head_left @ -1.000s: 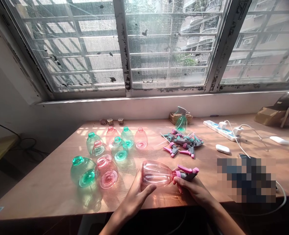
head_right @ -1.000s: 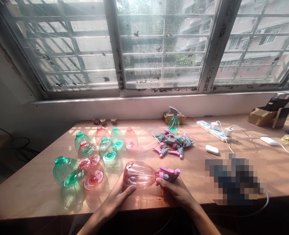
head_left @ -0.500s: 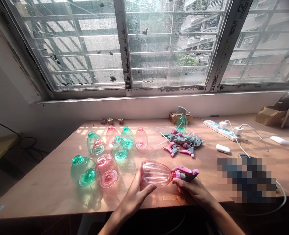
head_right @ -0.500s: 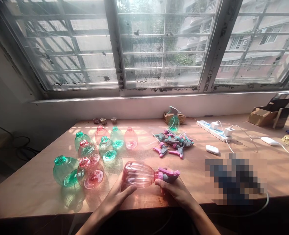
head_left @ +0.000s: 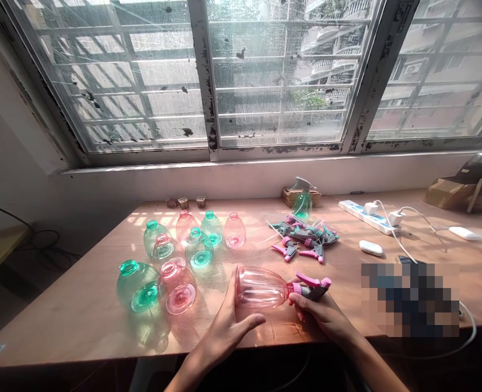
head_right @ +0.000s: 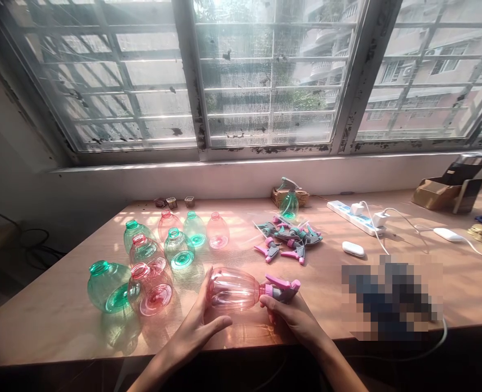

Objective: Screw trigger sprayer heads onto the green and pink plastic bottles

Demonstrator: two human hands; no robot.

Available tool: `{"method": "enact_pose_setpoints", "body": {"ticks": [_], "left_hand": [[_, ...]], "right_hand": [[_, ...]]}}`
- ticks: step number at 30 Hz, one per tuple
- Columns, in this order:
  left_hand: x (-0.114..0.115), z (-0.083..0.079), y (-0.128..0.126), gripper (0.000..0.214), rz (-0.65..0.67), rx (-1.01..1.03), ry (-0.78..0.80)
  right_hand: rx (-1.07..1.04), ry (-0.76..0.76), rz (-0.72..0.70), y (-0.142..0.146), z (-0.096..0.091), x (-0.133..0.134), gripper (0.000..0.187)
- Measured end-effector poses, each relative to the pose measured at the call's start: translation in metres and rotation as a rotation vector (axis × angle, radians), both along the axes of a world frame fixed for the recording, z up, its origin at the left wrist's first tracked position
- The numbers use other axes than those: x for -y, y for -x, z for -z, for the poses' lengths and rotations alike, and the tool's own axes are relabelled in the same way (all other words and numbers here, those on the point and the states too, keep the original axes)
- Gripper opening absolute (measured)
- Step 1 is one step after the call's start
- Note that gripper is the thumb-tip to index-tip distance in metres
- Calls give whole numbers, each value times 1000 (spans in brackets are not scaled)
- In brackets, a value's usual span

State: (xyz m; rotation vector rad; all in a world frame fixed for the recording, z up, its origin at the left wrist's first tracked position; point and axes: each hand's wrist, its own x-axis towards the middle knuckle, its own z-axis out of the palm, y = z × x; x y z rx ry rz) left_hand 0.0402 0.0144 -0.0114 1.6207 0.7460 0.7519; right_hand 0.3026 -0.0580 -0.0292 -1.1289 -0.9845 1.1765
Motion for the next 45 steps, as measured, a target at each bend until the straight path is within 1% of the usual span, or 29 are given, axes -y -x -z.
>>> {"method": "enact_pose_setpoints", "body": {"ticks": [4, 6, 12, 17, 20, 23, 26, 29, 32, 34, 36, 38, 40, 45], "left_hand": [[1, -2, 1, 103, 9, 25, 34], [0, -1, 1, 101, 4, 25, 37], [-2, 6, -1, 117, -7, 15, 14], [2, 0, 0, 124, 7, -16, 20], [2, -2, 1, 118, 3, -9, 48], [0, 2, 0, 112, 1, 12, 56], [-3, 8, -3, 116, -12, 25, 34], [-4, 11, -5, 119, -24, 39, 5], [-2, 8, -4, 122, -28, 34, -11], [0, 5, -3, 123, -25, 22, -9], [1, 2, -2, 116, -15, 29, 6], [1, 2, -1, 107, -6, 55, 17], [-1, 5, -2, 103, -3, 80, 18], [-5, 13, -3, 116, -31, 98, -4]], "right_hand": [[16, 5, -19, -2, -1, 1, 45], [9, 9, -20, -2, 0, 0, 45], [-53, -7, 32, 1, 3, -4, 48], [-86, -22, 59, 3, 2, -5, 50], [-95, -18, 59, 3, 1, -4, 49], [-99, -14, 58, 3, 2, -4, 50], [-99, -17, 56, 1, 4, -5, 49], [-103, -15, 60, 1, 5, -5, 50], [-102, -13, 58, 2, 4, -4, 52], [-91, -9, 51, 2, 3, -2, 48], [-67, -9, 38, 3, 0, 0, 44], [-42, -15, 27, 3, -2, 2, 45], [-27, -18, 21, 2, -3, 3, 45], [-20, 10, 11, -1, 1, 1, 45]]}}
